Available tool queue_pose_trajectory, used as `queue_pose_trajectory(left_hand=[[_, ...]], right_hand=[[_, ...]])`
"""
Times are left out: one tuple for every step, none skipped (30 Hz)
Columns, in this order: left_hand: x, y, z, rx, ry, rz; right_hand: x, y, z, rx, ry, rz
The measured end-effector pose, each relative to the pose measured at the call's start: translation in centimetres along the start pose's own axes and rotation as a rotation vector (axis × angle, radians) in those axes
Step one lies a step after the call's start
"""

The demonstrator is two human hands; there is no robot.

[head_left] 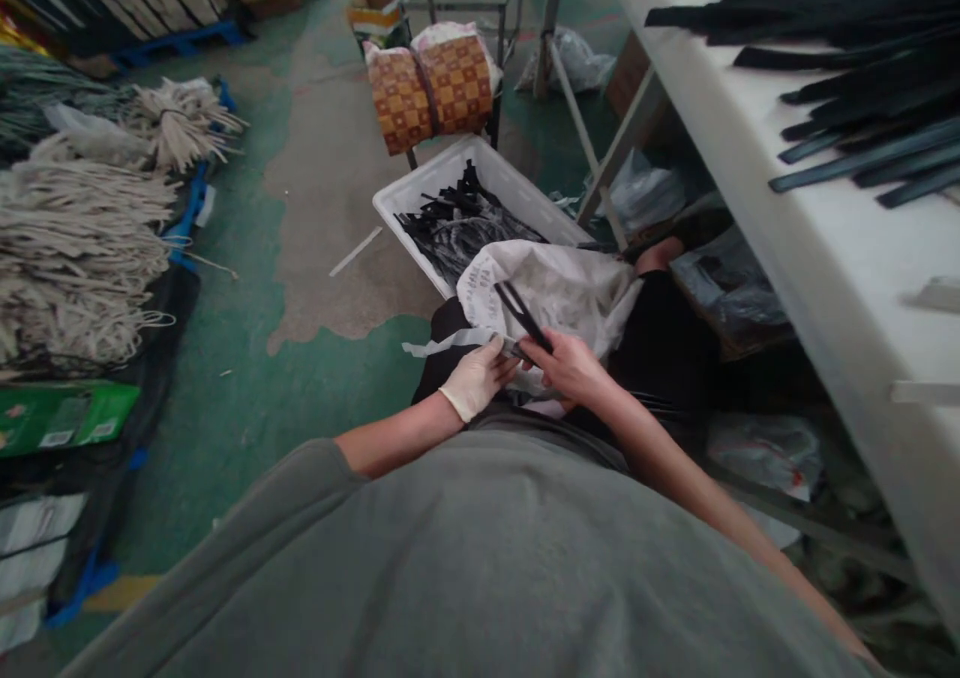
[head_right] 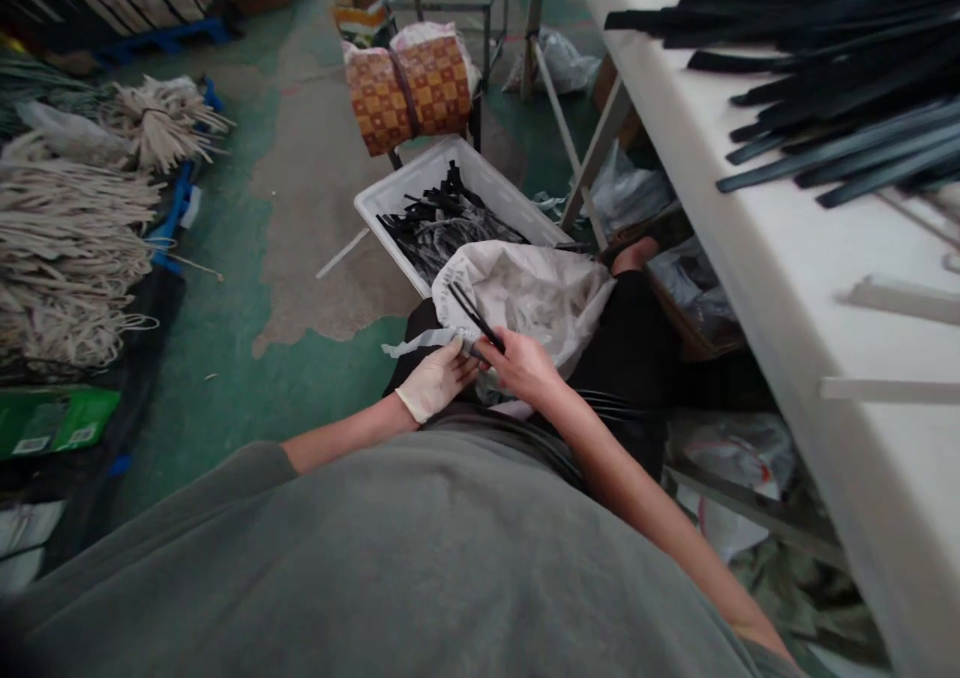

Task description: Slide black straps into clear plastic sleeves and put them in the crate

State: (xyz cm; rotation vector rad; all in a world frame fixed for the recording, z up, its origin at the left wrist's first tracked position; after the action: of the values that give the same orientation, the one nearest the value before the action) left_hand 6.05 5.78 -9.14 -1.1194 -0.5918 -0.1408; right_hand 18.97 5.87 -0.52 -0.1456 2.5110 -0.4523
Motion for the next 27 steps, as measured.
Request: queue_pose_trajectory(left_hand=[[-0.5,0.0,0.6,0.022,-0.036,0.021],[-0.9,-0.1,1.1,0.041,-0.071,0.035],[-1.1,-0.2,1.5,0.052,-0.099,0.039],[-1.2,-0.4,1.5,0.050,-0.116,0.038],[-1.0,-0.6,1.3,0.035,-0.123,0.027],[-0.5,-0.7,0.9,0.009,-0.121,0.002],[0.1,-0.9,0.4,-0.020,-0.111,-0.034],[0.9,-1.1,-0.1,-0.046,-0.099,-0.073],[1.5,-1.3,-0.4,-0.060,-0.089,-0.106],[2.0,-1.5,-0.5,-0.062,-0.085,-0.126],[2.1,-1.5,-0.3,-0.052,-0.088,-0.128],[2.0,-1.6,0.1,-0.034,-0.099,-0.112],[1.6,-1.6,0.4,-0.016,-0.113,-0.084],[1.3,-1.5,0.7,-0.005,-0.126,-0.061],[1.1,-1.5,0.8,-0.003,-0.133,-0.052],[1.2,-1.5,0.7,-0.010,-0.132,-0.060],[1.6,-1.4,0.4,-0.021,-0.126,-0.084],[2.1,-1.4,0.1,-0.032,-0.116,-0.117],[2.6,-1.5,-0.2,-0.041,-0.105,-0.147],[3.0,-1.5,-0.4,-0.045,-0.096,-0.166],[3.2,-1.5,-0.3,-0.039,-0.093,-0.172],[3.1,-1.5,-0.1,-0.028,-0.099,-0.165],[2.8,-1.5,0.4,-0.011,-0.112,-0.148],[2.3,-1.6,0.9,0.007,-0.128,-0.124],[1.9,-1.7,1.3,0.021,-0.144,-0.101],[1.6,-1.7,1.6,0.029,-0.155,-0.086],[1.5,-1.8,1.6,0.023,-0.156,-0.083]], right_hand=[[-0.1,-0.5,0.1,0.016,0.089,-0.060],[-0.5,-0.9,0.2,0.033,0.147,-0.101],[-1.1,-1.3,0.3,0.045,0.157,-0.109],[-1.9,-1.4,0.3,0.044,0.130,-0.091],[-2.4,-1.3,0.1,0.032,0.081,-0.060],[-2.7,-1.1,-0.2,0.013,0.024,-0.029],[-2.7,-0.9,-0.6,-0.006,-0.030,-0.005],[-2.4,-0.6,-1.0,-0.019,-0.071,0.005],[-2.0,-0.5,-1.3,-0.022,-0.087,0.000],[-1.7,-0.5,-1.5,-0.016,-0.074,-0.014],[-1.6,-0.7,-1.6,-0.008,-0.036,-0.035],[-1.8,-1.0,-1.7,-0.003,0.016,-0.055],[-2.2,-1.4,-1.9,-0.005,0.066,-0.061],[-2.9,-1.8,-2.0,-0.013,0.098,-0.056],[-3.6,-2.1,-2.1,-0.024,0.102,-0.037],[-4.2,-2.2,-2.3,-0.039,0.079,-0.013],[-4.6,-2.1,-2.5,-0.057,0.037,0.012],[-4.6,-1.9,-2.8,-0.074,-0.014,0.031],[-4.3,-1.5,-3.1,-0.089,-0.062,0.042],[-3.9,-1.2,-3.3,-0.098,-0.096,0.044],[-3.5,-0.9,-3.4,-0.101,-0.112,0.044],[-3.2,-0.8,-3.5,-0.097,-0.109,0.033],[-3.0,-0.7,-3.5,-0.091,-0.089,0.018],[-3.0,-0.9,-3.4,-0.084,-0.063,0.001],[-3.1,-1.0,-3.4,-0.082,-0.044,-0.014],[-3.3,-1.2,-3.4,-0.084,-0.044,-0.022],[-3.4,-1.3,-3.4,-0.090,-0.064,-0.019]])
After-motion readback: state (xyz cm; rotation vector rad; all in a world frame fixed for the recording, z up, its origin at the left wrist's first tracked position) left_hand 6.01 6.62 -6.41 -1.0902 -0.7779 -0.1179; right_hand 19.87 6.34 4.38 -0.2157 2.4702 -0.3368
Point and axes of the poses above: each hand's wrist, its own y-axis towards the middle knuckle, its own x-axis out of the palm, z = x × y, the point moved 10 cm from there along y, towards the middle knuckle, and after that the axes turned 5 degrees about -x, right-handed, at the moved point
